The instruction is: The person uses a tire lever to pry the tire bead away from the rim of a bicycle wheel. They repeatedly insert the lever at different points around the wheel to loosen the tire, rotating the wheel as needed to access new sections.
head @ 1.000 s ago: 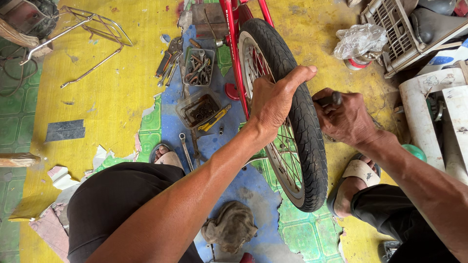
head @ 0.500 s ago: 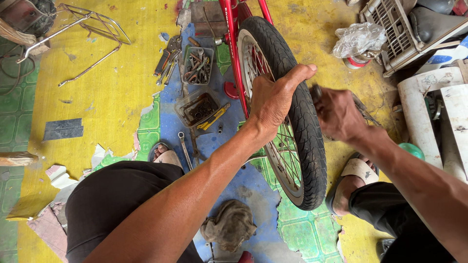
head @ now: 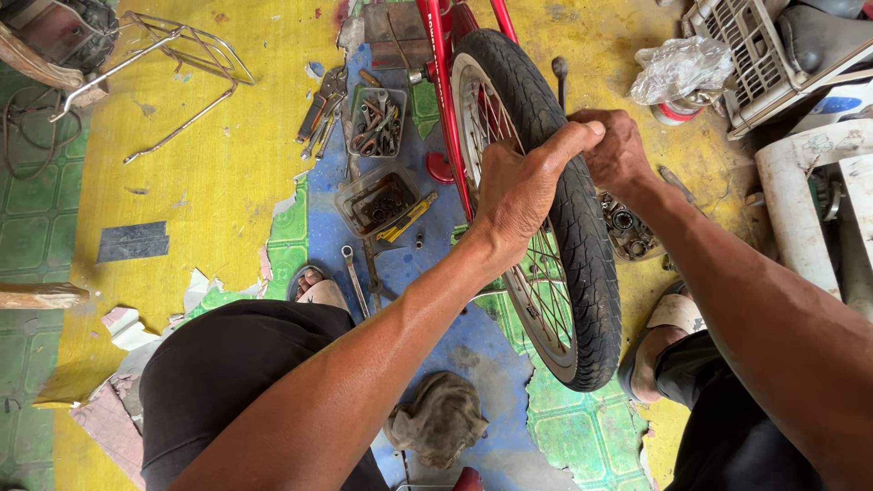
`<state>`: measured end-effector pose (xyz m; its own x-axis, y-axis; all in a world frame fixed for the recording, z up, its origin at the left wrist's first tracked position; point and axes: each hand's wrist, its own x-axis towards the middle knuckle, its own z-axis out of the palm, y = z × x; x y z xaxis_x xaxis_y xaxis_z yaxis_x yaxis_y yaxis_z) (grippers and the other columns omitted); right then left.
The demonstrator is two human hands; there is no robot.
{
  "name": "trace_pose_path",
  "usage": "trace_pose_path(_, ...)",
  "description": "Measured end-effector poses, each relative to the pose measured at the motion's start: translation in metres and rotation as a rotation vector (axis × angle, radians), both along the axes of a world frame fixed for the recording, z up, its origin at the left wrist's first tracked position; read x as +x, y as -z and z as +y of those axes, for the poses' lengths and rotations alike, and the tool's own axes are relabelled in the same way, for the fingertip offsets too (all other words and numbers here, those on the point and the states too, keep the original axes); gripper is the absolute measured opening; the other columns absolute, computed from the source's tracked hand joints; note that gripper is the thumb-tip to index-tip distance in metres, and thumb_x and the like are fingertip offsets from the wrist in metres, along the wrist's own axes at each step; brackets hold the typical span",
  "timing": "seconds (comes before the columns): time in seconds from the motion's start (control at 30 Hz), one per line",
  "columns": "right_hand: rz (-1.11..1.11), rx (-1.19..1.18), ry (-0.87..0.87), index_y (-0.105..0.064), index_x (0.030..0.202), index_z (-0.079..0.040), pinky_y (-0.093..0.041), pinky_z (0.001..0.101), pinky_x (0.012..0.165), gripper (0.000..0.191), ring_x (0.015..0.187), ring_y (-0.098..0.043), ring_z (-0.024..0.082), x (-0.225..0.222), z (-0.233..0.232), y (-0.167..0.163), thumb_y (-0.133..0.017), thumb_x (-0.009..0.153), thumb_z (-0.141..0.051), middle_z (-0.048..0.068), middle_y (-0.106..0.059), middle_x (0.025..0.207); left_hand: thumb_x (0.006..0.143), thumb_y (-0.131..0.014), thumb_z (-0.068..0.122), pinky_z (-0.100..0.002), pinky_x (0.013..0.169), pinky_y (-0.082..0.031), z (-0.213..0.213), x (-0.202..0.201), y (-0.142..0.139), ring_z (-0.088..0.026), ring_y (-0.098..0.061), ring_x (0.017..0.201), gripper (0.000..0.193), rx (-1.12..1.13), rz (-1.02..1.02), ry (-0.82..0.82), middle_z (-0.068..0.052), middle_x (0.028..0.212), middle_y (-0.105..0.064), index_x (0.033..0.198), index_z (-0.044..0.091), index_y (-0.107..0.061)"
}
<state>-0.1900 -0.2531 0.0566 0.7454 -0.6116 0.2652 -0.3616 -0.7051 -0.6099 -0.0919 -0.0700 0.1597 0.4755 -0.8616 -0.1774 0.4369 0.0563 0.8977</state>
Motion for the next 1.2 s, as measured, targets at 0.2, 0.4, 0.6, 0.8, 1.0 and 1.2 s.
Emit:
trace_pose_path(0.2, 0.146, 0.092, 0.272, -0.074, 0.105, -0.003, -0.048, 0.0346, 0.038, 0.024, 0.049, -0.058, 0.021, -0.012, -0.001, -0.036, -0.055, 0.105, -0.017, 0.015, -0.072, 0.080, 0.077, -0.079, 0.031, -0.035, 0.055, -0.053, -0.001, 0.001, -0.001, -0.013, -0.062, 0.057, 0.036, -0.011, -0.021, -0.001, -0.004, 0.071, -0.069, 0.085, -0.003, -0.078)
trace_pose_path(0.4, 0.040, -0.007, -0.008, -0.069, 0.092, 0.003, -0.055, 0.0288, 0.040, 0.027, 0.047, -0.065, 0.016, -0.049, 0.041, -0.053, -0.052, 0.101, -0.015, 0.013, -0.070, 0.067, 0.075, -0.078, 0.031, -0.038, 0.054, -0.055, -0.003, 0.002, -0.003, -0.016, -0.062, 0.057, 0.036, 0.003, 0.002, -0.004, -0.006, 0.071, -0.069, 0.086, -0.003, -0.078)
trace_pose_path(0.6, -0.046, -0.203, -0.075, -0.066, 0.094, 0.001, -0.052, 0.0366, 0.051, 0.007, 0.055, -0.065, 0.025, -0.062, 0.066, -0.054, -0.067, 0.094, -0.006, 0.014, -0.068, 0.072, 0.076, -0.079, 0.033, -0.035, 0.054, -0.050, -0.003, 0.001, -0.002, -0.012, -0.057, 0.057, 0.034, 0.015, -0.063, -0.036, -0.002, 0.067, -0.065, 0.075, 0.000, -0.075)
trace_pose_path(0.8, 0.069, -0.183, -0.072, -0.066, 0.095, -0.001, -0.054, 0.0376, 0.054, 0.007, 0.056, -0.067, 0.026, -0.067, 0.069, -0.053, -0.070, 0.092, -0.006, 0.014, -0.065, 0.066, 0.074, -0.079, 0.034, -0.036, 0.049, -0.047, -0.002, 0.002, -0.007, -0.013, -0.053, 0.051, 0.033, 0.052, -0.036, -0.024, 0.000, 0.061, -0.058, 0.066, 0.003, -0.068)
trace_pose_path(1.0, 0.006, -0.292, -0.136, -0.064, 0.096, -0.004, -0.051, 0.0393, 0.060, 0.009, 0.062, -0.066, 0.026, -0.069, 0.074, -0.047, -0.069, 0.092, -0.010, 0.012, -0.069, 0.075, 0.075, -0.079, 0.033, -0.036, 0.049, -0.048, 0.001, 0.002, -0.011, -0.014, -0.054, 0.051, 0.032, 0.041, 0.003, -0.003, -0.001, 0.061, -0.059, 0.066, 0.003, -0.068)
trace_pose_path(1.2, 0.160, -0.094, -0.069, -0.065, 0.099, -0.002, -0.054, 0.0423, 0.055, 0.014, 0.053, -0.064, 0.027, -0.066, 0.059, -0.026, -0.067, 0.093, -0.014, 0.014, -0.065, 0.066, 0.079, -0.078, 0.033, -0.034, 0.051, -0.045, 0.003, 0.004, -0.011, -0.012, -0.053, 0.054, 0.032, 0.050, -0.096, -0.006, -0.001, 0.062, -0.061, 0.071, 0.002, -0.074)
